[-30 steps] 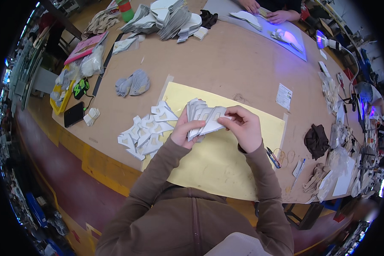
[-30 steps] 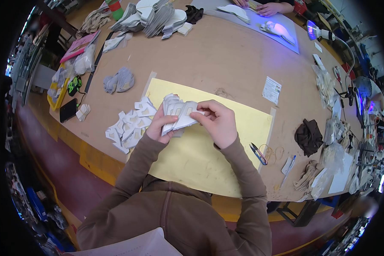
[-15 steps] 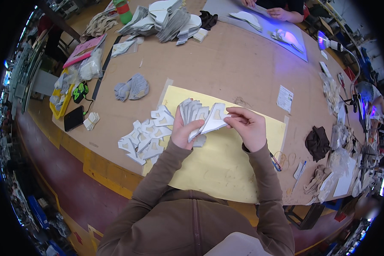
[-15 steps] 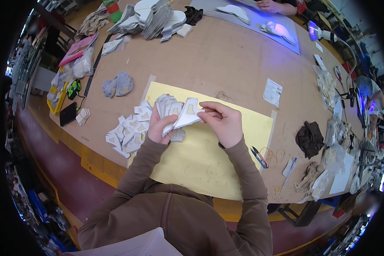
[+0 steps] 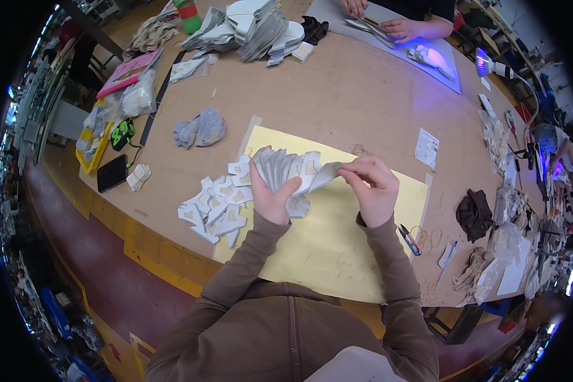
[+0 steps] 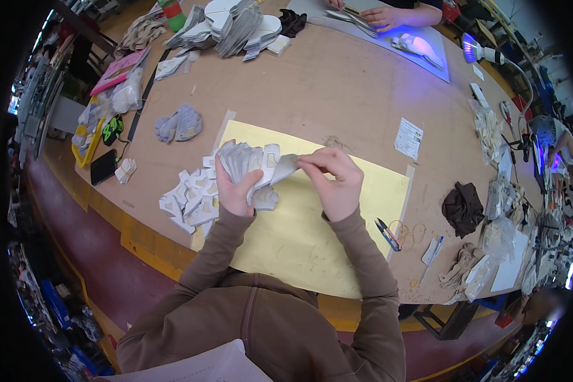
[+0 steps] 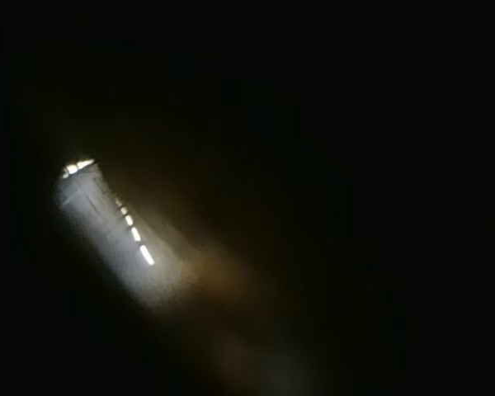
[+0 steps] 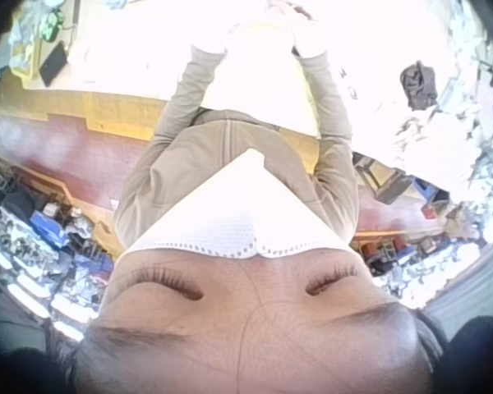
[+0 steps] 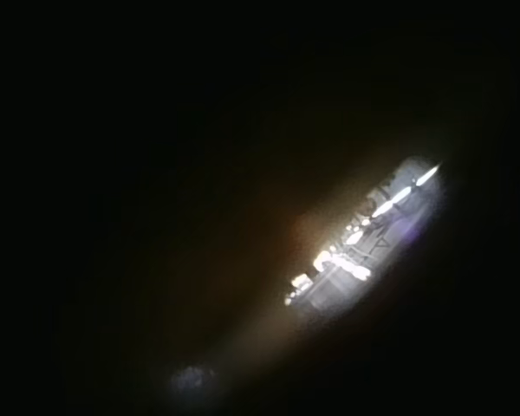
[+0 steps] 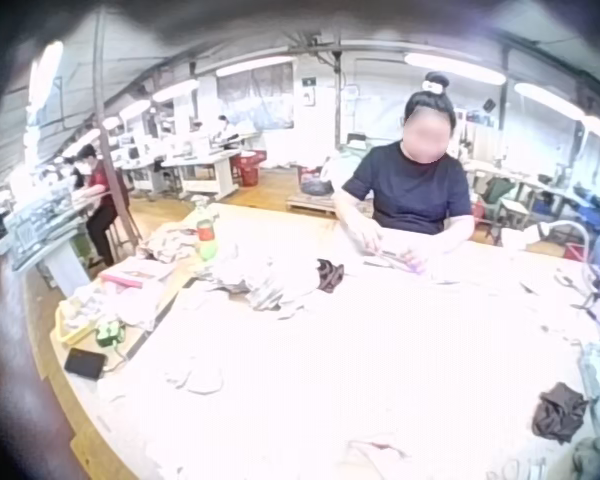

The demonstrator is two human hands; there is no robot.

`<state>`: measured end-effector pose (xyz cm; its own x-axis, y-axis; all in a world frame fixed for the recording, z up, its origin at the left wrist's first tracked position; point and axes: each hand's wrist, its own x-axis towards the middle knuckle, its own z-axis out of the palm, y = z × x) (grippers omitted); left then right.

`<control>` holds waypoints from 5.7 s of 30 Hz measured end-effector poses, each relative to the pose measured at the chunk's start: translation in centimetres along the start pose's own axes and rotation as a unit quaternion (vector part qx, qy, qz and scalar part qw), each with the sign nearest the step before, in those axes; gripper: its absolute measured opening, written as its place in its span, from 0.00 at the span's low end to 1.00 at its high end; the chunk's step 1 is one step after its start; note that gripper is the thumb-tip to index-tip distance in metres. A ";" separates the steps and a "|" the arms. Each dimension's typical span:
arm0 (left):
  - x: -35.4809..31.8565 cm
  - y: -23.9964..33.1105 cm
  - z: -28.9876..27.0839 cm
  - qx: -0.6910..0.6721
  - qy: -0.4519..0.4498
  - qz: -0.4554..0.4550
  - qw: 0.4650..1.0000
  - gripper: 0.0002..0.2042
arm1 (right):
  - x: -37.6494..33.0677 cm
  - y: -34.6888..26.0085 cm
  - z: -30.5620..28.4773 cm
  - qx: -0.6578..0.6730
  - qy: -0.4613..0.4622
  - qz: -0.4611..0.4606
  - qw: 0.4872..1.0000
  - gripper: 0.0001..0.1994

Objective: The person folds small white fabric pieces by hand on a yellow mat, stacking them into a neat pile. The person repeatedly picks up pieces, folds them, and places them on the stack.

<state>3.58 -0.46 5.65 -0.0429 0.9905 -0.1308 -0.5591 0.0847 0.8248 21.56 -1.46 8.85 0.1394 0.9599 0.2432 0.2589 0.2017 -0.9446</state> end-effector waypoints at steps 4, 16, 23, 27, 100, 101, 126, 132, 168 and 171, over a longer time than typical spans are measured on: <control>0.1 0.6 -0.6 -0.010 0.011 -0.010 1.000 0.35 | 1.3 3.6 -0.6 0.108 0.019 0.150 0.983 0.08; -0.3 0.0 -0.9 -0.027 -0.031 -0.060 0.997 0.35 | 0.4 0.5 0.5 0.140 -0.128 0.150 0.970 0.10; -0.3 1.3 -2.2 -0.088 -0.067 -0.185 0.976 0.32 | 1.9 5.9 -0.5 0.159 0.014 0.167 0.973 0.10; -0.7 2.3 -2.2 -0.134 -0.068 -0.191 0.970 0.31 | 1.7 7.2 -0.9 -0.250 -0.008 0.040 0.967 0.11; -2.1 2.6 0.2 -0.108 -0.041 -0.156 0.981 0.27 | -0.9 -1.5 -1.1 0.010 0.003 0.006 1.000 0.06; -2.1 2.8 0.3 -0.111 -0.049 -0.149 0.981 0.27 | -0.7 -1.3 -1.5 0.017 0.023 0.011 1.000 0.06; -1.9 2.7 -0.4 -0.100 -0.056 -0.146 0.983 0.24 | -0.6 -2.3 -1.0 -0.022 0.019 0.024 0.999 0.03; -2.0 1.7 -0.6 -0.074 -0.022 -0.109 0.991 0.25 | -0.9 -2.7 -0.2 -0.099 -0.063 -0.065 0.991 0.07; -1.7 1.2 -1.3 -0.018 -0.053 -0.140 0.989 0.25 | -0.8 -1.9 0.4 -0.059 -0.052 -0.066 0.995 0.04; -2.1 1.0 -1.1 -0.013 -0.055 -0.132 0.990 0.25 | -1.0 -1.7 0.6 -0.109 -0.070 -0.084 0.988 0.03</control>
<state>2.22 -2.52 6.17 0.1960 0.9404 -0.2779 -0.5603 0.3400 0.7553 20.46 -2.63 10.06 -0.0526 0.9373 0.3447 0.4697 0.3278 -0.8197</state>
